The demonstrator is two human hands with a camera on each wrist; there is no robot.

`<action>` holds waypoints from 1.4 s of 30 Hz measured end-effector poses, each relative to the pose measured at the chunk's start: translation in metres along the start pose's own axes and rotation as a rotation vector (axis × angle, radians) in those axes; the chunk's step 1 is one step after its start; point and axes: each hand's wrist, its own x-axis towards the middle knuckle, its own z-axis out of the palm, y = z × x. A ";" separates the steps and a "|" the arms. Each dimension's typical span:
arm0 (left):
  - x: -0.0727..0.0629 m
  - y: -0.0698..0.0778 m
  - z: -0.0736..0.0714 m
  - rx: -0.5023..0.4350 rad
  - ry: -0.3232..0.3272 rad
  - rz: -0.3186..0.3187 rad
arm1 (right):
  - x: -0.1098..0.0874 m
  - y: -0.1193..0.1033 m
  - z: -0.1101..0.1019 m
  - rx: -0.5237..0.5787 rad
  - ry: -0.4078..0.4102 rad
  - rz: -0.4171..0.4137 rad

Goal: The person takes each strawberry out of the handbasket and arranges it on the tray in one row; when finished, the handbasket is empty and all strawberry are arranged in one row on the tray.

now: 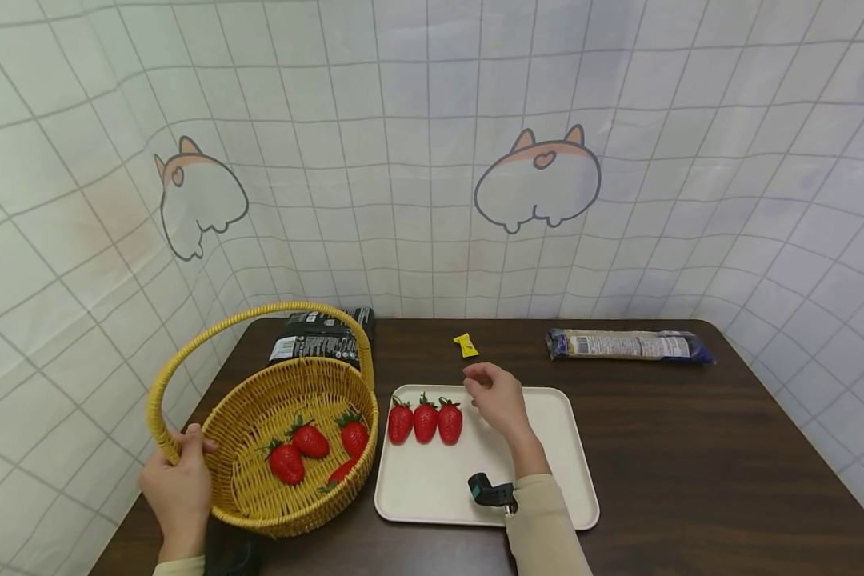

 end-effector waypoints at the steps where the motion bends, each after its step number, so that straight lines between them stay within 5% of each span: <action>1: 0.000 0.000 0.000 0.000 0.001 0.001 | 0.000 -0.002 0.001 0.016 0.024 -0.019; 7: -0.001 -0.001 0.000 -0.002 -0.005 0.009 | -0.005 -0.016 0.011 0.124 0.041 -0.131; 15: 0.001 -0.002 0.000 -0.004 -0.010 0.029 | -0.014 -0.038 0.031 0.266 -0.148 -0.229; 23: 0.001 0.000 0.001 -0.015 -0.007 0.026 | -0.035 -0.068 0.062 0.405 -0.344 -0.230; 32: 0.001 0.002 0.005 -0.011 -0.017 0.029 | -0.046 -0.079 0.083 0.309 -0.469 -0.292; 42: 0.000 -0.003 0.001 -0.009 -0.004 0.009 | -0.028 -0.089 0.105 0.353 -0.666 -0.218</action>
